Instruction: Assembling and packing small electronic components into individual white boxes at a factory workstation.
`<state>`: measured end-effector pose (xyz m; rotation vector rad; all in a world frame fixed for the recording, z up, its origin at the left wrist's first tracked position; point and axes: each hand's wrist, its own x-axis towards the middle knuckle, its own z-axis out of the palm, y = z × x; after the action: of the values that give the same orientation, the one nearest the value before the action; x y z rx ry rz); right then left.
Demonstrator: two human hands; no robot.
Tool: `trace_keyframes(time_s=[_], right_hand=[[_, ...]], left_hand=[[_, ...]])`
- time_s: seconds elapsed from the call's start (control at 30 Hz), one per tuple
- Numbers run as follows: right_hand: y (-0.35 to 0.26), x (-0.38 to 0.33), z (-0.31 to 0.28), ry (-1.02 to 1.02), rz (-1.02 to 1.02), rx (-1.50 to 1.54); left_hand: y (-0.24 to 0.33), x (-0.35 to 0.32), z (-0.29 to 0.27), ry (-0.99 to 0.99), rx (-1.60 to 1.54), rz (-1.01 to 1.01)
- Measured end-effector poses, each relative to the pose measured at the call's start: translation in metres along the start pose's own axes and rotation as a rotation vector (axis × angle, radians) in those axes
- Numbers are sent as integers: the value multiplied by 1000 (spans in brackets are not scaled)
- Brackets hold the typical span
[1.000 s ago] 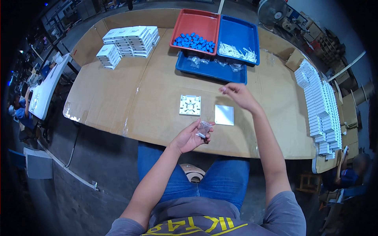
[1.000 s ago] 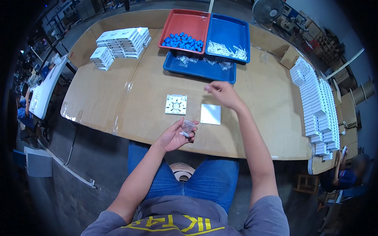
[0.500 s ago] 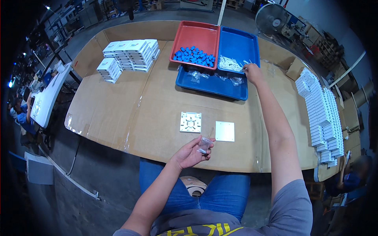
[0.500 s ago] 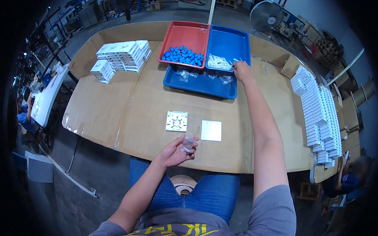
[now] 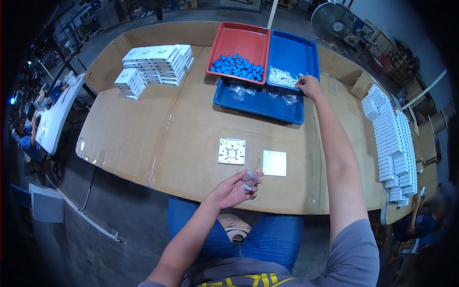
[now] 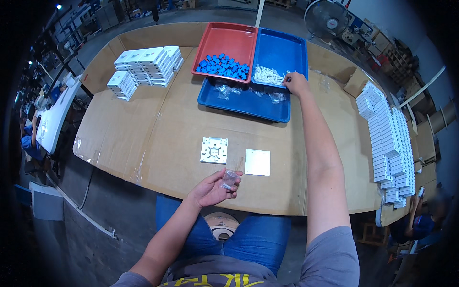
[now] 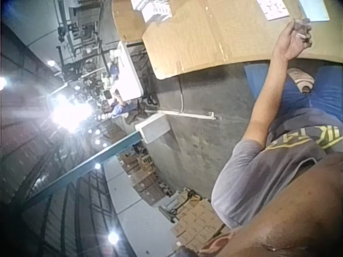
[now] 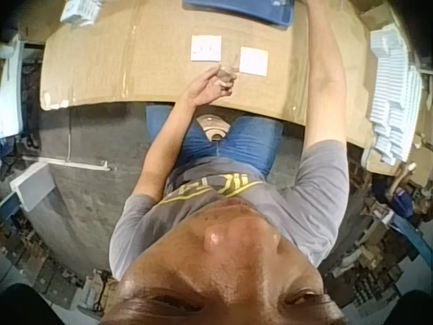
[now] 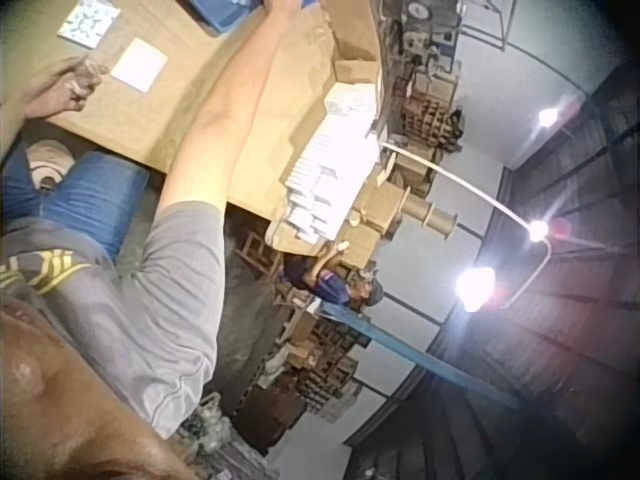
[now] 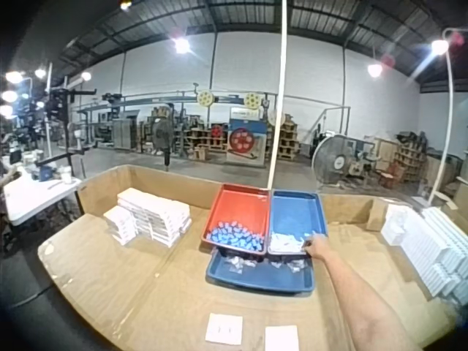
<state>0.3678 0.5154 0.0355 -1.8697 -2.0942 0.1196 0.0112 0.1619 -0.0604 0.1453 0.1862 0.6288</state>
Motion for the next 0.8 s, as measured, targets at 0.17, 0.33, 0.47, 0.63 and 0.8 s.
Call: trace_keyframes(time_s=[0.17, 0.33, 0.47, 0.63, 0.8], right_hand=[[2, -10, 9, 163, -20, 7], [8, -17, -3, 300, 172, 500], [-40, -46, -27, 308, 303, 1342], [-81, -99, -72, 280, 116, 1561], [-92, -140, -72, 241, 111, 1604]], left_hand=[[2, 0, -2, 8, 0, 4], [2, 6, 2, -12, 10, -2], [-1, 1, -9, -23, -25, 17], [-5, -1, -4, -39, -4, 23], [-4, -1, -3, -25, 5, 44]])
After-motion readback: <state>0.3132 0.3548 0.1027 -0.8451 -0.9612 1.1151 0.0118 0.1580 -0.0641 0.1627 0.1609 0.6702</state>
